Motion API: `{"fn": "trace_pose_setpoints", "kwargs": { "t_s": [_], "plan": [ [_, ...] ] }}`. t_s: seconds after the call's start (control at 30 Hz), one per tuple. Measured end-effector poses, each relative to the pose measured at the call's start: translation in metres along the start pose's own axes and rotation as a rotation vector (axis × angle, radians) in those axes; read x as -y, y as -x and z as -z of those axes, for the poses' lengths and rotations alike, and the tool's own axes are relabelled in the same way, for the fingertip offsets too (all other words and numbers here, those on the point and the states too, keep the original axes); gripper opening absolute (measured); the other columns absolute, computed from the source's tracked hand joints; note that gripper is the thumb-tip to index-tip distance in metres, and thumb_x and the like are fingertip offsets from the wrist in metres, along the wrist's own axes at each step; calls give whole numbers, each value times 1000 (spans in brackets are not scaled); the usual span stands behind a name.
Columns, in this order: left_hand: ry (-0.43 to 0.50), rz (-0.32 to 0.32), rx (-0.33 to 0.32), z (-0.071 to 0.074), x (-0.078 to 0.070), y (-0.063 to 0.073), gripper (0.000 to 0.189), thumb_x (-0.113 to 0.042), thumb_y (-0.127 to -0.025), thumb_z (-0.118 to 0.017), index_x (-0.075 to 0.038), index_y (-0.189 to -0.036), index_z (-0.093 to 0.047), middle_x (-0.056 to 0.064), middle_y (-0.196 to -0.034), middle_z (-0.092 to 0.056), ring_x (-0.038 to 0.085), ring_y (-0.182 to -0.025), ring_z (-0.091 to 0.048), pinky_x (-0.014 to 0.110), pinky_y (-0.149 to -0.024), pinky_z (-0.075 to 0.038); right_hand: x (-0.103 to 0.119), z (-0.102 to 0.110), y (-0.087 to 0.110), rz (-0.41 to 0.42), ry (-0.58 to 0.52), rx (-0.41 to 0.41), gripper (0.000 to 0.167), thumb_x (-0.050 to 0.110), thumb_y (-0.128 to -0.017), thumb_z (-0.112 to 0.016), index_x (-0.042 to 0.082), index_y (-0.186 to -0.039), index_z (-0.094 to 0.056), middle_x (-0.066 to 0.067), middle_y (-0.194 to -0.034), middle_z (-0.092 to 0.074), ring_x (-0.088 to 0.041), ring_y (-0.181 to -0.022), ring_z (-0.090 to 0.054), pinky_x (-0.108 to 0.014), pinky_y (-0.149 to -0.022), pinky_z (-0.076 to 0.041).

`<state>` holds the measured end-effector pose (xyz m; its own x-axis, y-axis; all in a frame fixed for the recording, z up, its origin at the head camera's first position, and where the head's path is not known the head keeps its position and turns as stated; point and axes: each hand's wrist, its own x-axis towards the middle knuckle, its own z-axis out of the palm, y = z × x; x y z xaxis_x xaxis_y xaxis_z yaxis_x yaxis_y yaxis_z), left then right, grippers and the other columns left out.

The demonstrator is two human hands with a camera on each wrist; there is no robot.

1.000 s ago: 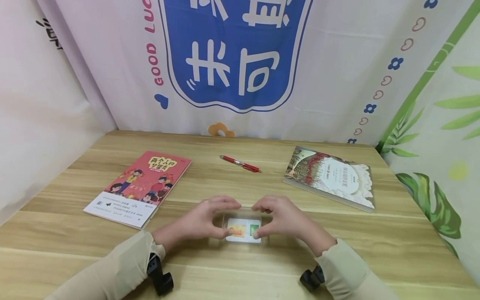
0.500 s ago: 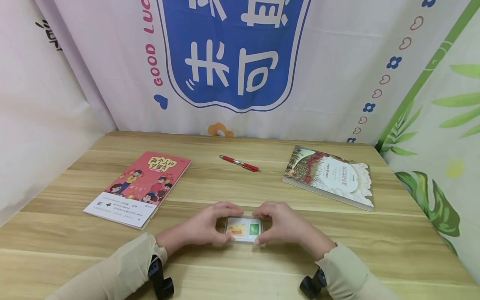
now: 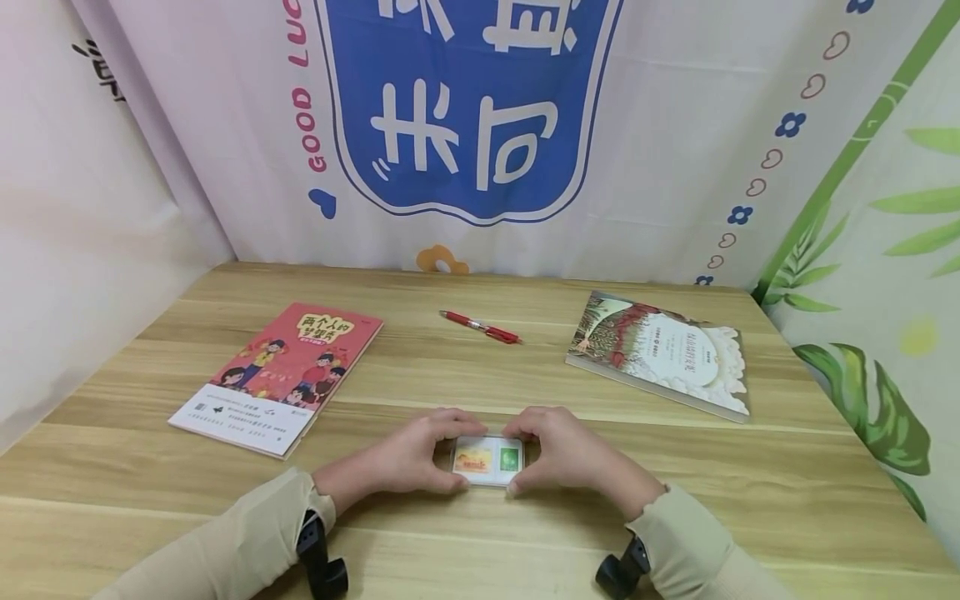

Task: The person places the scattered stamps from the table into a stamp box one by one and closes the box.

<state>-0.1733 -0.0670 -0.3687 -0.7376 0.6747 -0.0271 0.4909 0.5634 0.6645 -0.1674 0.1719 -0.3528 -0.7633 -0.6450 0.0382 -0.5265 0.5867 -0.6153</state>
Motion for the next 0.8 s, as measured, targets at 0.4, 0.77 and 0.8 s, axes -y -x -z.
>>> {"fn": "trace_pose_setpoints", "kwargs": {
  "t_s": [0.4,0.77,0.8],
  "plan": [
    [-24,19,9,-2,-1,-1,63,-26,-71,-77,-16,-129,-54,-2,-133,-49,19,-121,-45,37,-100,-36,2,0,1,-17,-2,12,54,36,-64,-82,10,-107,-64,3,-102,-61,-11,-92,-56,-29,-83,-47],
    [9,53,29,-3,-3,-2,64,-25,-73,-77,-17,-131,-53,-2,-135,-47,19,-124,-42,39,-103,-32,5,-5,3,-101,-62,3,50,29,-65,-83,11,-105,-59,1,-104,-56,-15,-95,-51,-31,-85,-44],
    [16,58,31,-3,-3,-2,63,-25,-73,-77,-17,-131,-53,-2,-136,-46,19,-125,-41,40,-104,-32,6,-6,3,-106,-69,-5,50,27,-65,-83,11,-105,-58,1,-104,-55,-15,-95,-51,-32,-86,-43]
  ]
}}
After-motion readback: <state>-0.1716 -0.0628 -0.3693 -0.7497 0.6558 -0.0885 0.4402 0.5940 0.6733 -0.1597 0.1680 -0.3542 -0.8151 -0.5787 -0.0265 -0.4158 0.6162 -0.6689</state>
